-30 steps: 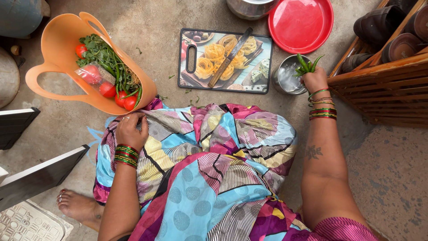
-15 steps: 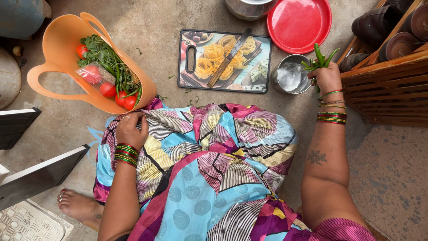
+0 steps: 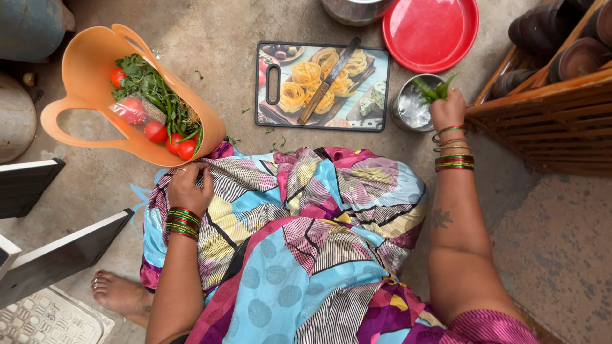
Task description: The person sorts various vegetables including green chilies, tomatoes, and leafy greens from a large orange carrier into separate containers and onto a cutting board by hand.
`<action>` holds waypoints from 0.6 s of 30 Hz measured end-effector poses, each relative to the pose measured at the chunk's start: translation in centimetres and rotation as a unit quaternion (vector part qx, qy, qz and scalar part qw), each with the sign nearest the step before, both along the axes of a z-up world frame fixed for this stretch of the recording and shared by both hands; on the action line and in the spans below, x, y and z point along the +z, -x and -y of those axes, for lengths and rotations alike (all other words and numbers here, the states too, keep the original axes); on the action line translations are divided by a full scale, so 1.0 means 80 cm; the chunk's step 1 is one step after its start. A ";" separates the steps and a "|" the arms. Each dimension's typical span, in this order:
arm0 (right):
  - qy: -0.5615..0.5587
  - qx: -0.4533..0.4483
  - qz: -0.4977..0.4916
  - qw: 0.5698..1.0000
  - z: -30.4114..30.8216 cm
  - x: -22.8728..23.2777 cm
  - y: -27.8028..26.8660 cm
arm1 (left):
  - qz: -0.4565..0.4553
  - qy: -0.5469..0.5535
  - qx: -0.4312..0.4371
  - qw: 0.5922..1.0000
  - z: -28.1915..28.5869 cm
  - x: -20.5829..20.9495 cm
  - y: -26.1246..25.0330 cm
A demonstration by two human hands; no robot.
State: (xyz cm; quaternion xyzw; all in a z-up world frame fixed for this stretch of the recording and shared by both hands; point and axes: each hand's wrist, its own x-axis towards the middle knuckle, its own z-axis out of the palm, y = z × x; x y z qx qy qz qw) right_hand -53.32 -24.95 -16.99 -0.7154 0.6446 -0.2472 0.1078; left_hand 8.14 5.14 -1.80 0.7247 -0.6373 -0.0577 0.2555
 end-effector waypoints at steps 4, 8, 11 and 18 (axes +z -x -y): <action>-0.216 -0.144 0.420 0.870 0.002 -0.001 0.005 | 0.008 -0.015 0.021 1.000 0.001 -0.001 0.001; -0.040 -0.055 0.102 0.992 0.003 0.018 -0.008 | 0.015 -0.025 0.022 0.999 0.000 0.000 0.000; -0.118 -0.086 0.188 0.971 0.027 0.063 -0.026 | 0.012 -0.031 0.025 0.999 0.000 -0.001 0.001; -0.125 0.019 0.138 0.982 0.155 0.071 -0.047 | 0.007 -0.014 0.021 1.000 0.002 -0.003 0.001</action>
